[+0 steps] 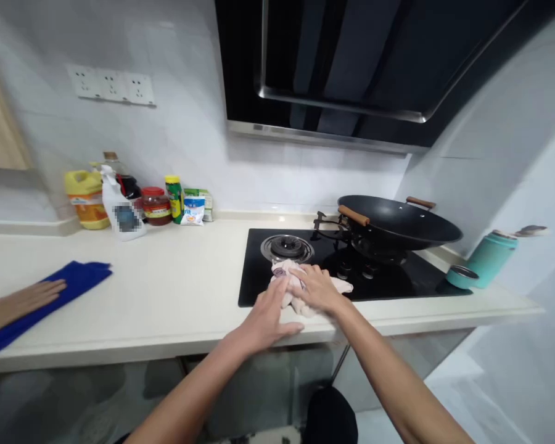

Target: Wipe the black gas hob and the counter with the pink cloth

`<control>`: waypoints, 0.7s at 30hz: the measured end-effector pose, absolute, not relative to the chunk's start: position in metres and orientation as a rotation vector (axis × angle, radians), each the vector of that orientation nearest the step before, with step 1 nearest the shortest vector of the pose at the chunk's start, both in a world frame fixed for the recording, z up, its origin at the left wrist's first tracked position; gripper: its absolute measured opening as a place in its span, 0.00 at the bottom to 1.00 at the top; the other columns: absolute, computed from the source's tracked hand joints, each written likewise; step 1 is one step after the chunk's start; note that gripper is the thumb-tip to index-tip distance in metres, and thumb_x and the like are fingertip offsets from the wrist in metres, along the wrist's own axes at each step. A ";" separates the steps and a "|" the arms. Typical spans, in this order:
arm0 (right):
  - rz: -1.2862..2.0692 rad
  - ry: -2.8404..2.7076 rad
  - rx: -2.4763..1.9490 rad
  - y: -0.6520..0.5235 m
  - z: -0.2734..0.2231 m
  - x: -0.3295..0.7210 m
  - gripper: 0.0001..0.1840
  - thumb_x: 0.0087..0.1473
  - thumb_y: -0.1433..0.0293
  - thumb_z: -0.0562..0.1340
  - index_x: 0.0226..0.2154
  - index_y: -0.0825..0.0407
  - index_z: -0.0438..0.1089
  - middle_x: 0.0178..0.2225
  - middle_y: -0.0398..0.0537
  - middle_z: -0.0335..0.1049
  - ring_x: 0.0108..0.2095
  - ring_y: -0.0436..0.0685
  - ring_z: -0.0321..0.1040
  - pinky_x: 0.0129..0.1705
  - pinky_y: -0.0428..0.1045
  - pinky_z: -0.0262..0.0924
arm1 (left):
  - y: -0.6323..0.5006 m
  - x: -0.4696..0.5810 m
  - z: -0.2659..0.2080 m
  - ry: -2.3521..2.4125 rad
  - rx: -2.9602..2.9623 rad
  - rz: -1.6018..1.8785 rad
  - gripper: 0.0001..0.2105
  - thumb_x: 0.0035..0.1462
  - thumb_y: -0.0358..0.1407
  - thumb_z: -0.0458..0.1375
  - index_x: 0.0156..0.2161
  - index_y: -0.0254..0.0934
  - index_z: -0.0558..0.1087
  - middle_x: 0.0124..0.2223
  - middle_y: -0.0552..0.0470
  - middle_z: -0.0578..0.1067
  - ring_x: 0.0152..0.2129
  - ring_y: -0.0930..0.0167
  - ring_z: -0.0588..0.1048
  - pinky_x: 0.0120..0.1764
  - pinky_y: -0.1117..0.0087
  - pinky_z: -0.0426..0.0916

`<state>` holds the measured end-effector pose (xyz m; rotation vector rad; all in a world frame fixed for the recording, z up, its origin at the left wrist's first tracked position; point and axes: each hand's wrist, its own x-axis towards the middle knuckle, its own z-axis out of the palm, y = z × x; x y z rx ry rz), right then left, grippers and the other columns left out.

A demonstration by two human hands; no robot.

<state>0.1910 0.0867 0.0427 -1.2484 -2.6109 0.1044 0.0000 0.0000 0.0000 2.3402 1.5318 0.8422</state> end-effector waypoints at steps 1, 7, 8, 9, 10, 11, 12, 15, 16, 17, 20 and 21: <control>0.115 -2.632 -1.236 0.082 0.040 0.188 0.38 0.61 0.41 0.53 0.67 0.39 0.59 0.67 0.54 0.56 0.58 0.70 0.56 0.56 0.64 0.51 | -0.004 -0.016 0.001 1.556 2.338 0.845 0.48 0.56 0.50 0.64 0.74 0.40 0.43 0.74 0.36 0.50 0.69 0.53 0.53 0.66 0.49 0.55; 0.115 -2.506 -1.064 0.048 0.019 0.200 0.25 0.61 0.56 0.61 0.59 0.40 0.69 0.62 0.49 0.65 0.54 0.63 0.60 0.52 0.58 0.53 | -0.022 -0.116 0.004 1.956 2.274 0.680 0.29 0.63 0.55 0.52 0.61 0.40 0.70 0.63 0.38 0.69 0.60 0.53 0.68 0.61 0.48 0.62; 0.106 -2.454 -1.057 0.044 0.016 0.205 0.22 0.61 0.60 0.61 0.57 0.42 0.71 0.59 0.49 0.67 0.53 0.62 0.61 0.51 0.57 0.53 | -0.025 -0.129 0.003 1.999 2.281 0.668 0.29 0.63 0.56 0.52 0.60 0.40 0.71 0.62 0.39 0.70 0.59 0.53 0.69 0.60 0.49 0.63; 0.103 -2.409 -1.061 0.042 0.013 0.212 0.20 0.60 0.62 0.61 0.55 0.43 0.72 0.57 0.49 0.69 0.51 0.61 0.62 0.51 0.56 0.54 | -0.027 -0.142 0.000 2.033 2.291 0.665 0.28 0.62 0.56 0.52 0.59 0.41 0.72 0.61 0.39 0.71 0.59 0.54 0.69 0.60 0.49 0.63; 0.102 -2.374 -1.074 0.041 0.011 0.219 0.19 0.60 0.64 0.61 0.53 0.44 0.72 0.56 0.49 0.70 0.50 0.60 0.63 0.50 0.56 0.54 | -0.029 -0.153 -0.003 2.061 2.298 0.669 0.28 0.62 0.56 0.52 0.58 0.41 0.73 0.61 0.39 0.71 0.58 0.54 0.70 0.59 0.50 0.64; 0.100 -2.346 -1.096 0.041 0.009 0.228 0.18 0.59 0.65 0.61 0.53 0.44 0.73 0.54 0.48 0.71 0.49 0.60 0.64 0.50 0.55 0.55 | -0.031 -0.163 -0.006 2.084 2.300 0.679 0.28 0.62 0.56 0.52 0.57 0.40 0.74 0.60 0.40 0.72 0.58 0.55 0.71 0.59 0.51 0.65; 0.093 -2.316 -1.129 0.041 0.008 0.238 0.18 0.59 0.65 0.60 0.52 0.44 0.73 0.53 0.48 0.72 0.49 0.60 0.64 0.49 0.55 0.56 | -0.032 -0.171 -0.008 2.098 2.302 0.692 0.27 0.61 0.56 0.52 0.56 0.40 0.75 0.60 0.40 0.73 0.57 0.55 0.71 0.59 0.53 0.65; 0.058 -2.216 -1.218 0.046 0.005 0.280 0.17 0.58 0.65 0.59 0.48 0.47 0.74 0.49 0.50 0.74 0.47 0.61 0.66 0.50 0.56 0.58 | -0.031 -0.186 -0.012 2.094 2.323 0.731 0.29 0.60 0.57 0.51 0.54 0.39 0.76 0.57 0.41 0.75 0.55 0.57 0.73 0.58 0.56 0.67; 0.058 -2.171 -1.246 0.049 0.003 0.297 0.17 0.58 0.64 0.58 0.47 0.48 0.74 0.47 0.50 0.74 0.46 0.61 0.66 0.50 0.56 0.59 | -0.029 -0.188 -0.013 2.086 2.339 0.741 0.29 0.59 0.58 0.51 0.53 0.39 0.76 0.56 0.42 0.76 0.55 0.57 0.74 0.58 0.57 0.67; 0.068 -2.116 -1.281 0.052 0.001 0.316 0.18 0.57 0.62 0.57 0.47 0.49 0.74 0.45 0.50 0.74 0.45 0.61 0.67 0.50 0.55 0.60 | -0.029 -0.187 -0.012 2.082 2.354 0.752 0.29 0.59 0.58 0.51 0.53 0.39 0.77 0.56 0.42 0.77 0.54 0.56 0.74 0.57 0.57 0.67; 0.094 -1.879 -1.477 0.065 -0.004 0.377 0.22 0.57 0.58 0.56 0.48 0.50 0.74 0.45 0.51 0.75 0.44 0.61 0.70 0.48 0.54 0.63 | -0.029 -0.180 -0.010 2.121 2.352 0.750 0.28 0.60 0.56 0.50 0.52 0.39 0.77 0.56 0.42 0.77 0.54 0.56 0.74 0.58 0.56 0.66; 0.067 -1.778 -1.570 0.071 -0.005 0.397 0.24 0.56 0.57 0.56 0.49 0.50 0.74 0.45 0.52 0.76 0.44 0.61 0.71 0.48 0.54 0.63 | -0.031 -0.176 -0.009 2.143 2.339 0.740 0.27 0.61 0.55 0.49 0.52 0.38 0.78 0.56 0.42 0.77 0.54 0.56 0.74 0.59 0.56 0.65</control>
